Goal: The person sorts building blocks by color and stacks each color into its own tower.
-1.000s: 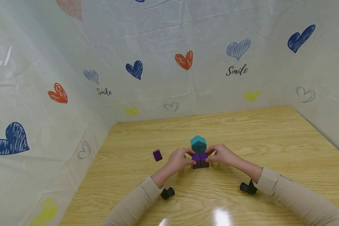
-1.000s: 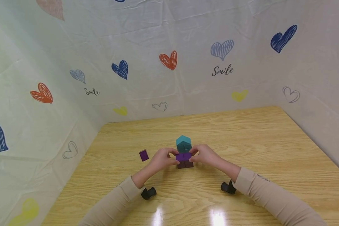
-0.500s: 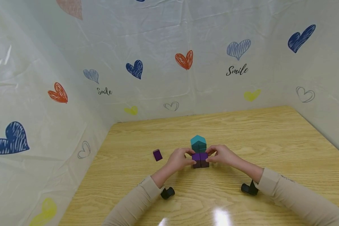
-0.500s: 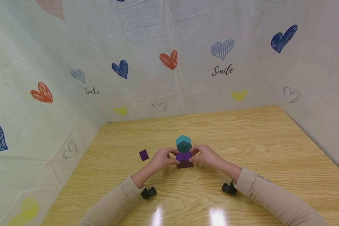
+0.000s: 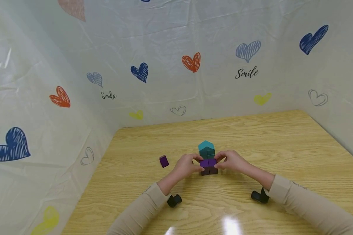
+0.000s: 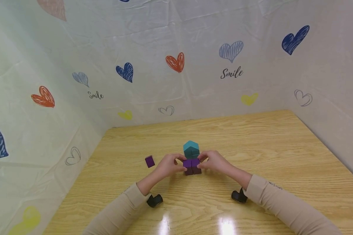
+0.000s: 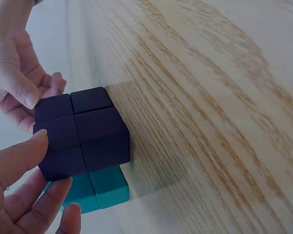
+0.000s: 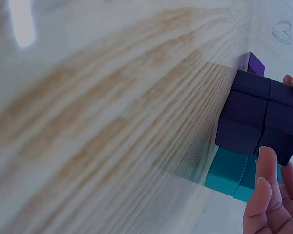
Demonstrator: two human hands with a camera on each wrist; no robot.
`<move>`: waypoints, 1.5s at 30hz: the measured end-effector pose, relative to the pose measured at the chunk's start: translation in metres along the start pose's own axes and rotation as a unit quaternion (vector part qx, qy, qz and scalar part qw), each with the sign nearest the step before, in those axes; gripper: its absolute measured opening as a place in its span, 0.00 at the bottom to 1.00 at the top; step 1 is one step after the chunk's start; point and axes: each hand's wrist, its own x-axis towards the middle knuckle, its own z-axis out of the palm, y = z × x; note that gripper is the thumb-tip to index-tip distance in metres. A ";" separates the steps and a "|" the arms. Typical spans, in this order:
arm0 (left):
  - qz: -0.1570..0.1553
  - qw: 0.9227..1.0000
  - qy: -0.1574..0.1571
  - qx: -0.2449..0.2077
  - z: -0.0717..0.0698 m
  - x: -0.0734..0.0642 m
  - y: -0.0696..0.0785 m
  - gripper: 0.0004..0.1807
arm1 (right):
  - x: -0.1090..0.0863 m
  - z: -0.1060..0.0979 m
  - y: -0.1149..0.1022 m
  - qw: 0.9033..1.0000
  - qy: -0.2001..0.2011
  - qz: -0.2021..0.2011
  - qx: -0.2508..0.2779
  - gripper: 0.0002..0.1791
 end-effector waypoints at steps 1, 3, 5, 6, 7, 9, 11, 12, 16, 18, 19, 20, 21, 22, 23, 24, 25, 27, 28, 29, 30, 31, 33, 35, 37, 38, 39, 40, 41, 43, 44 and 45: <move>0.001 1.000 0.000 0.000 0.000 0.000 0.000 0.17 | 0.000 0.000 0.000 1.000 0.000 0.000 0.000 0.18; 0.002 1.000 0.000 -0.001 0.000 0.000 0.000 0.17 | 0.001 0.000 0.000 1.000 0.000 0.000 -0.001 0.18; 0.002 1.000 0.000 -0.002 0.000 0.000 0.000 0.18 | 0.001 0.000 0.001 1.000 0.000 0.000 -0.002 0.17; 0.002 1.000 0.000 -0.001 0.000 0.000 -0.001 0.19 | 0.001 0.000 0.001 1.000 -0.001 0.001 -0.002 0.17; 0.003 1.000 0.001 -0.001 0.000 0.000 -0.001 0.19 | 0.002 0.000 0.001 1.000 -0.001 0.001 -0.003 0.17; 0.001 1.000 0.002 -0.002 0.000 -0.001 -0.001 0.21 | 0.002 0.000 0.001 1.000 -0.001 0.002 -0.004 0.17; -0.002 1.000 0.003 -0.001 -0.001 -0.002 -0.001 0.23 | 0.002 0.000 0.001 1.000 -0.001 0.002 -0.006 0.17; -0.003 1.000 0.005 -0.001 -0.002 -0.003 -0.001 0.24 | 0.002 0.000 0.001 1.000 -0.001 0.002 -0.007 0.17; -0.006 1.000 0.013 -0.009 -0.013 -0.006 -0.007 0.25 | 0.002 -0.001 0.000 1.000 -0.001 0.007 -0.008 0.17; -0.007 1.000 0.025 -0.016 -0.022 -0.007 -0.014 0.25 | 0.001 -0.001 -0.001 1.000 -0.001 0.014 -0.005 0.18; -0.005 0.999 0.034 -0.020 -0.027 -0.008 -0.018 0.24 | 0.001 -0.001 -0.001 1.000 -0.002 0.015 -0.006 0.18; -0.008 0.999 0.044 -0.026 -0.033 -0.008 -0.023 0.23 | 0.001 -0.001 -0.001 1.000 -0.003 0.016 -0.005 0.18; -0.013 0.998 0.057 -0.033 -0.039 -0.009 -0.029 0.23 | 0.001 -0.001 -0.001 1.000 -0.004 0.017 -0.004 0.18; -0.017 0.997 0.073 -0.038 -0.044 -0.009 -0.035 0.22 | 0.001 -0.002 -0.002 1.000 -0.004 0.017 -0.002 0.18; -0.023 0.995 0.089 -0.042 -0.050 -0.009 -0.043 0.21 | 0.001 -0.001 -0.002 1.000 -0.005 0.016 -0.001 0.18; -0.031 0.993 0.105 -0.044 -0.055 -0.008 -0.050 0.20 | 0.001 -0.002 -0.002 1.000 -0.006 0.013 -0.002 0.18; -0.041 0.991 0.120 -0.045 -0.060 -0.008 -0.056 0.19 | 0.001 -0.001 -0.002 1.000 -0.006 0.011 -0.004 0.18; -0.071 0.987 0.139 -0.029 -0.069 -0.008 -0.068 0.19 | 0.000 -0.001 -0.002 1.000 -0.006 0.010 -0.003 0.18; -0.086 0.986 0.145 -0.012 -0.072 -0.008 -0.073 0.19 | 0.000 -0.001 -0.002 1.000 -0.005 0.009 -0.004 0.18; -0.104 0.984 0.145 0.005 -0.075 -0.008 -0.077 0.19 | 0.000 -0.001 -0.002 1.000 -0.006 0.007 -0.006 0.18; -0.122 0.982 0.141 0.024 -0.076 -0.008 -0.080 0.19 | 0.001 -0.001 -0.001 1.000 -0.006 0.006 -0.007 0.17; -0.139 0.980 0.133 0.045 -0.077 -0.008 -0.083 0.20 | 0.001 -0.001 -0.001 1.000 -0.006 0.005 -0.008 0.17; -0.169 0.975 0.115 0.086 -0.076 -0.007 -0.088 0.22 | 0.001 -0.001 -0.001 1.000 -0.005 0.003 -0.008 0.17; -0.189 0.971 0.100 0.108 -0.073 -0.006 -0.092 0.23 | 0.001 -0.001 -0.001 1.000 -0.005 0.003 -0.008 0.17; -0.200 0.968 0.091 0.121 -0.068 -0.004 -0.096 0.23 | 0.001 -0.001 0.000 1.000 -0.005 0.003 -0.008 0.17; -0.203 0.967 0.090 0.124 -0.066 -0.003 -0.097 0.22 | 0.002 -0.001 0.001 1.000 -0.005 0.003 -0.008 0.17; -0.204 0.967 0.089 0.127 -0.064 -0.002 -0.098 0.22 | 0.002 -0.001 0.001 1.000 -0.005 0.003 -0.009 0.17; -0.206 0.966 0.088 0.130 -0.062 -0.001 -0.099 0.21 | 0.002 -0.001 0.001 1.000 -0.005 0.003 -0.009 0.17; -0.207 0.966 0.089 0.131 -0.061 0.000 -0.100 0.20 | 0.002 -0.001 0.002 1.000 -0.004 0.002 -0.010 0.17; -0.208 0.964 0.089 0.137 -0.059 0.001 -0.100 0.19 | 0.002 -0.001 0.002 1.000 -0.003 0.001 -0.012 0.17; -0.209 0.964 0.090 0.138 -0.058 0.002 -0.100 0.18 | 0.002 -0.001 0.003 1.000 -0.003 0.000 -0.012 0.17; -0.210 0.964 0.091 0.137 -0.058 0.002 -0.099 0.17 | 0.002 -0.001 0.003 1.000 -0.003 -0.001 -0.013 0.17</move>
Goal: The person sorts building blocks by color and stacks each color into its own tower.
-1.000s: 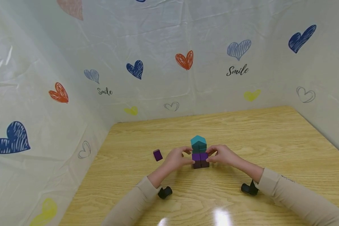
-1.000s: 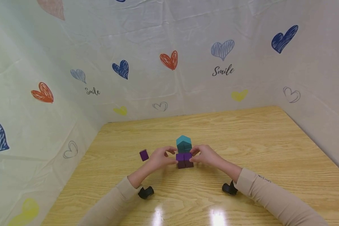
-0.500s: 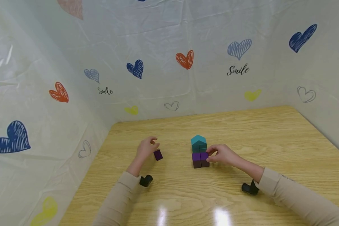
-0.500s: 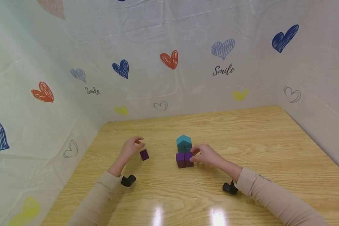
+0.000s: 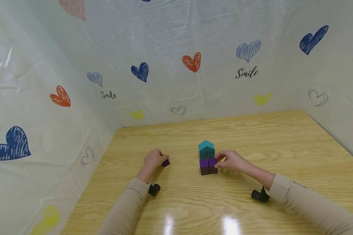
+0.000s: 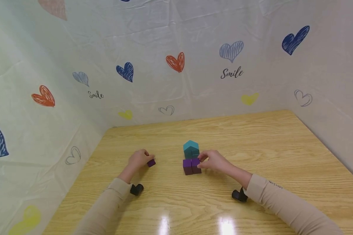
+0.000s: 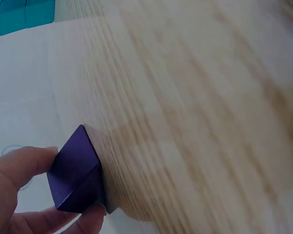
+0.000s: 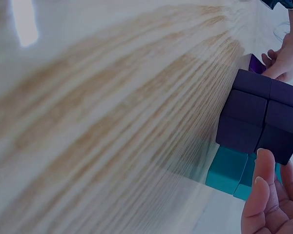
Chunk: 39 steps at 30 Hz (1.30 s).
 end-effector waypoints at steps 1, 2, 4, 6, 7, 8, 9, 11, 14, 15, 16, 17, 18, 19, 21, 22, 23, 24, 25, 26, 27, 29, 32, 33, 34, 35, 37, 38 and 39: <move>-0.002 1.000 0.001 -0.001 0.000 0.000 0.000 0.17 | 0.000 0.000 0.000 1.000 0.000 0.000 0.000 0.17; -0.003 1.000 0.002 -0.003 0.000 0.000 0.001 0.17 | 0.000 0.000 0.000 1.000 0.000 -0.001 0.000 0.17; -0.004 1.000 0.002 -0.005 0.000 0.000 0.002 0.16 | 0.000 0.000 -0.001 1.000 0.000 0.000 0.000 0.17; -0.003 1.000 0.002 -0.011 0.000 0.000 0.002 0.16 | 0.000 0.000 -0.001 1.000 0.001 0.001 0.000 0.17; -0.002 1.000 0.002 -0.015 0.000 0.000 0.002 0.16 | -0.001 0.000 -0.002 1.000 0.001 0.001 0.001 0.17; -0.002 1.000 0.002 -0.020 0.001 0.000 0.002 0.16 | -0.001 0.000 -0.002 1.000 0.001 0.001 0.001 0.17; -0.002 1.000 0.003 -0.025 0.001 0.000 0.002 0.16 | -0.001 0.000 -0.002 1.000 0.002 0.001 0.000 0.17; -0.003 0.999 0.004 -0.039 0.002 0.000 0.001 0.17 | -0.001 0.000 -0.002 1.000 0.002 0.000 -0.001 0.17; -0.005 0.998 0.003 -0.066 0.003 0.000 0.000 0.18 | 0.000 0.001 -0.001 1.000 0.002 -0.001 -0.002 0.17; -0.004 0.997 0.004 -0.074 0.003 0.000 0.000 0.18 | 0.000 0.001 -0.001 1.000 0.002 -0.001 -0.001 0.17; -0.004 0.997 0.003 -0.082 0.003 0.000 0.000 0.19 | 0.000 0.001 -0.001 1.000 0.002 0.000 0.002 0.17; -0.002 0.996 0.003 -0.087 0.002 0.000 0.000 0.19 | 0.000 0.001 0.000 1.000 0.002 0.000 0.004 0.17; 0.000 0.996 0.004 -0.093 0.002 0.000 0.000 0.18 | 0.000 0.001 0.000 1.000 0.002 0.000 0.005 0.17; 0.002 0.995 0.004 -0.098 0.001 -0.001 0.001 0.19 | 0.000 0.001 0.001 1.000 0.001 0.001 0.006 0.18; 0.008 0.994 0.007 -0.105 0.000 -0.001 0.002 0.18 | 0.001 0.001 0.002 1.000 0.001 0.002 0.008 0.18; 0.011 0.994 0.008 -0.108 0.000 -0.001 0.003 0.18 | 0.001 0.001 0.003 1.000 0.001 0.002 0.008 0.18; 0.016 0.994 0.009 -0.109 -0.001 -0.002 0.004 0.18 | 0.001 0.001 0.003 1.000 0.001 0.003 0.007 0.18; 0.021 0.994 0.011 -0.111 -0.002 -0.003 0.006 0.18 | 0.001 0.001 0.004 1.000 0.000 0.004 0.007 0.18; 0.025 0.993 0.011 -0.112 -0.004 -0.004 0.008 0.18 | 0.001 0.001 0.004 1.000 0.000 0.005 0.008 0.18; 0.032 0.993 0.011 -0.113 -0.006 -0.006 0.011 0.18 | 0.001 0.001 0.004 1.000 0.000 0.006 0.010 0.18; 0.040 0.993 0.010 -0.113 -0.008 -0.008 0.014 0.18 | 0.001 0.001 0.004 1.000 0.001 0.007 0.009 0.18; 0.055 0.992 0.003 -0.116 -0.014 -0.014 0.021 0.18 | 0.001 0.001 0.003 1.000 0.000 0.005 0.010 0.19; 0.082 0.989 -0.008 -0.120 -0.023 -0.023 0.033 0.19 | 0.000 0.001 0.003 1.000 -0.001 0.001 0.012 0.19; 0.092 0.988 -0.012 -0.122 -0.026 -0.025 0.037 0.19 | 0.000 0.001 0.003 1.000 -0.001 0.002 0.012 0.19; 0.102 0.987 -0.016 -0.124 -0.029 -0.028 0.041 0.20 | 0.000 0.001 0.003 1.000 -0.002 0.000 0.013 0.19; 0.112 0.986 -0.020 -0.125 -0.031 -0.030 0.045 0.20 | 0.000 0.001 0.003 1.000 -0.003 0.001 0.014 0.19; 0.132 0.983 -0.026 -0.126 -0.034 -0.035 0.053 0.20 | 0.000 0.001 0.002 1.000 -0.002 0.002 0.015 0.19; 0.142 0.981 -0.029 -0.126 -0.036 -0.037 0.056 0.20 | 0.000 0.001 0.002 1.000 -0.002 0.002 0.015 0.19; 0.152 0.980 -0.032 -0.127 -0.036 -0.038 0.060 0.20 | 0.000 0.001 0.002 1.000 -0.001 0.002 0.015 0.19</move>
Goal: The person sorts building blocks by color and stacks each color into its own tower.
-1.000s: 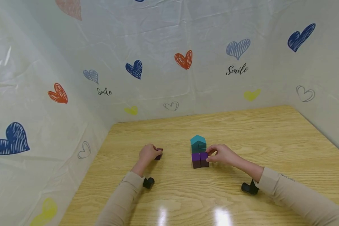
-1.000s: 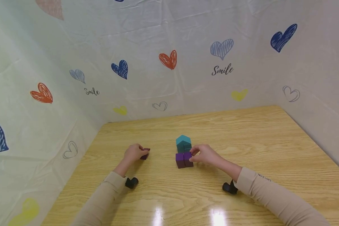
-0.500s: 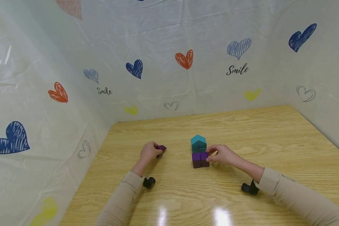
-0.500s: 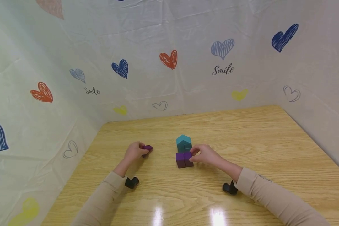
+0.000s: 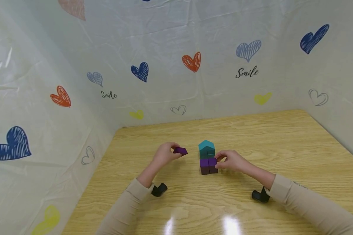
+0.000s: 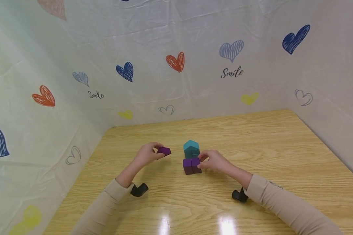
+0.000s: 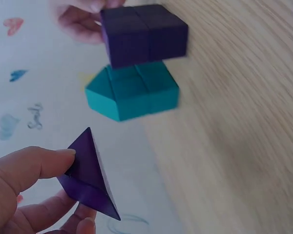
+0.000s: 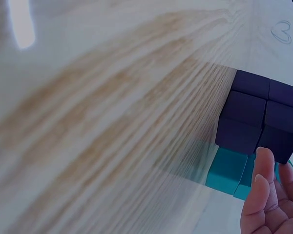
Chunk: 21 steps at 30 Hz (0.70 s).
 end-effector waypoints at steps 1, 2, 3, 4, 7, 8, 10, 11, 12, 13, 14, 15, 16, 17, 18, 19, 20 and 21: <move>0.009 1.000 -0.004 0.000 0.000 -0.001 0.004 0.19 | 0.000 0.000 0.000 1.000 -0.001 -0.003 0.000 0.19; 0.018 1.000 -0.008 0.003 0.001 -0.001 0.007 0.20 | 0.000 0.000 0.000 1.000 0.000 -0.003 0.000 0.19; 0.027 1.000 -0.012 0.002 0.001 -0.002 0.011 0.20 | 0.000 0.000 0.000 1.000 0.000 -0.004 0.000 0.19; 0.037 0.999 -0.016 0.004 0.002 -0.002 0.014 0.20 | 0.000 0.000 0.000 1.000 0.001 -0.004 0.000 0.19; 0.065 0.998 -0.021 0.009 0.006 -0.002 0.023 0.20 | 0.000 0.000 0.000 1.000 0.001 -0.004 -0.002 0.19; 0.072 0.997 -0.021 0.010 0.008 -0.002 0.026 0.20 | 0.000 0.000 0.000 1.000 0.000 -0.004 -0.002 0.19; 0.083 0.996 -0.022 0.007 0.012 -0.001 0.030 0.21 | 0.000 -0.001 0.000 1.000 0.000 -0.005 -0.002 0.19; 0.086 0.996 -0.022 0.005 0.014 0.000 0.033 0.21 | 0.000 -0.001 0.001 1.000 -0.001 -0.005 0.000 0.20; 0.089 0.996 -0.023 0.002 0.016 0.000 0.035 0.21 | 0.000 -0.001 0.001 1.000 -0.001 -0.007 -0.001 0.20; 0.090 0.996 -0.024 -0.002 0.018 0.001 0.037 0.22 | 0.000 -0.001 0.001 1.000 -0.001 -0.008 -0.002 0.20; 0.090 0.996 -0.025 -0.005 0.021 0.001 0.039 0.22 | 0.000 -0.001 0.001 1.000 -0.001 -0.010 -0.003 0.20; 0.090 0.996 -0.026 -0.007 0.023 0.001 0.041 0.22 | 0.001 -0.001 0.001 1.000 0.000 -0.011 -0.005 0.20; 0.090 0.996 -0.028 -0.007 0.025 0.001 0.043 0.21 | 0.001 -0.001 0.001 1.000 -0.001 -0.012 -0.006 0.20; 0.090 0.995 -0.029 -0.005 0.027 0.001 0.045 0.21 | 0.001 -0.001 0.001 1.000 -0.001 -0.012 -0.007 0.20; 0.092 0.995 -0.030 -0.001 0.029 0.002 0.046 0.21 | 0.001 -0.001 0.001 1.000 -0.002 -0.012 -0.008 0.20; 0.094 0.995 -0.031 0.003 0.031 0.002 0.048 0.20 | 0.001 -0.001 0.001 1.000 -0.003 -0.011 -0.008 0.20; 0.095 0.995 -0.032 0.006 0.033 0.002 0.049 0.20 | 0.001 -0.001 0.002 1.000 -0.004 -0.009 -0.007 0.20; 0.097 0.995 -0.033 0.010 0.035 0.002 0.051 0.20 | 0.000 -0.001 0.002 1.000 -0.005 -0.008 -0.006 0.20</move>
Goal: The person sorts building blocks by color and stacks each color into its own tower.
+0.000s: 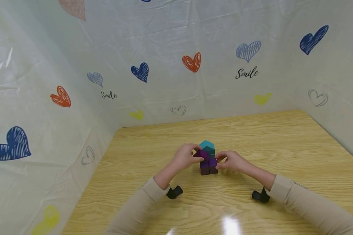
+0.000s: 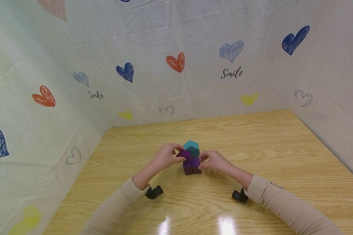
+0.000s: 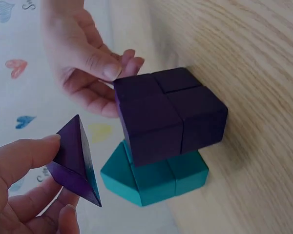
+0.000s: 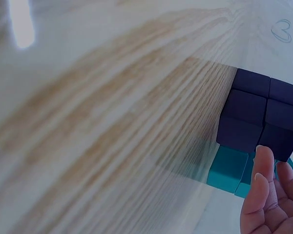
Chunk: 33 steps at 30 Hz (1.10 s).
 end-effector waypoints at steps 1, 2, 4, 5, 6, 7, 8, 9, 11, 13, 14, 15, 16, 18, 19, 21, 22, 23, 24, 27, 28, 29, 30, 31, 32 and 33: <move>0.004 1.000 -0.001 0.004 0.002 0.001 0.001 0.20 | 0.000 0.000 0.000 1.000 -0.001 0.001 0.000 0.20; 0.008 1.000 -0.002 0.009 0.004 0.001 0.002 0.19 | 0.000 0.000 0.000 1.000 -0.003 0.002 0.000 0.21; 0.016 1.000 -0.004 0.013 0.007 0.002 0.003 0.19 | -0.001 0.000 0.000 1.000 -0.003 0.002 -0.002 0.21; 0.020 1.000 -0.005 0.015 0.009 0.003 0.004 0.19 | -0.001 0.000 0.000 1.000 -0.004 0.002 -0.003 0.21; 0.025 1.000 -0.006 0.019 0.010 0.004 0.004 0.18 | -0.001 0.000 0.000 1.000 -0.004 0.001 -0.003 0.21; 0.029 0.999 -0.006 0.022 0.012 0.004 0.005 0.18 | -0.001 0.000 0.000 1.000 -0.005 0.000 -0.003 0.21; 0.031 0.999 -0.007 0.025 0.014 0.005 0.005 0.18 | -0.002 0.000 -0.001 1.000 -0.005 -0.001 -0.003 0.21; 0.032 0.999 -0.008 0.028 0.015 0.005 0.005 0.18 | -0.002 -0.001 -0.001 1.000 -0.005 -0.002 -0.002 0.21; 0.032 0.999 -0.008 0.036 0.017 0.005 0.006 0.19 | -0.002 -0.001 -0.001 1.000 -0.006 -0.004 -0.001 0.21; 0.032 0.998 -0.010 0.044 0.019 0.005 0.007 0.19 | -0.002 -0.001 -0.001 1.000 -0.006 -0.006 0.001 0.20; 0.032 0.998 -0.011 0.048 0.020 0.005 0.007 0.19 | -0.002 -0.001 -0.001 1.000 -0.005 -0.007 0.001 0.20; 0.032 0.998 -0.011 0.051 0.020 0.005 0.008 0.19 | -0.002 -0.001 0.000 1.000 -0.004 -0.007 0.002 0.20; 0.032 0.998 -0.013 0.053 0.020 0.005 0.009 0.19 | -0.002 -0.002 0.000 1.000 -0.005 -0.010 0.001 0.20; 0.034 0.997 -0.014 0.061 0.021 0.005 0.009 0.19 | -0.002 -0.002 0.000 1.000 -0.004 -0.009 0.003 0.20; 0.036 0.997 -0.015 0.064 0.022 0.005 0.009 0.19 | -0.002 -0.001 0.000 1.000 -0.004 -0.009 0.004 0.20; 0.039 0.997 -0.016 0.068 0.024 0.006 0.009 0.19 | -0.002 -0.002 0.000 1.000 -0.006 -0.010 0.003 0.20; 0.041 0.997 -0.015 0.071 0.025 0.005 0.008 0.19 | -0.002 -0.002 -0.001 1.000 -0.007 -0.011 0.003 0.20; 0.042 0.996 -0.015 0.072 0.025 0.005 0.008 0.19 | -0.002 -0.002 -0.001 1.000 -0.006 -0.008 0.004 0.20; 0.042 0.996 -0.014 0.071 0.026 0.005 0.008 0.19 | -0.002 -0.002 -0.001 1.000 -0.007 -0.008 0.003 0.20; 0.034 0.997 -0.012 0.064 0.027 0.004 0.007 0.19 | -0.003 -0.002 -0.002 1.000 -0.007 -0.010 0.001 0.20; 0.032 0.998 -0.010 0.061 0.028 0.005 0.007 0.19 | -0.003 -0.002 -0.003 1.000 -0.007 -0.012 0.000 0.20; 0.030 0.998 -0.010 0.059 0.028 0.005 0.007 0.19 | -0.003 -0.002 -0.003 1.000 -0.007 -0.012 0.000 0.20; 0.029 0.998 -0.010 0.057 0.028 0.005 0.007 0.19 | -0.003 -0.002 -0.003 1.000 -0.006 -0.013 -0.001 0.20; 0.028 0.998 -0.011 0.056 0.028 0.004 0.007 0.20 | -0.003 -0.002 -0.003 1.000 -0.006 -0.015 -0.002 0.20; 0.028 0.998 -0.011 0.056 0.028 0.004 0.007 0.20 | -0.003 -0.002 -0.004 1.000 -0.007 -0.016 -0.002 0.20; 0.028 0.998 -0.012 0.054 0.028 0.003 0.006 0.21 | -0.003 -0.002 -0.004 1.000 -0.008 -0.019 -0.004 0.20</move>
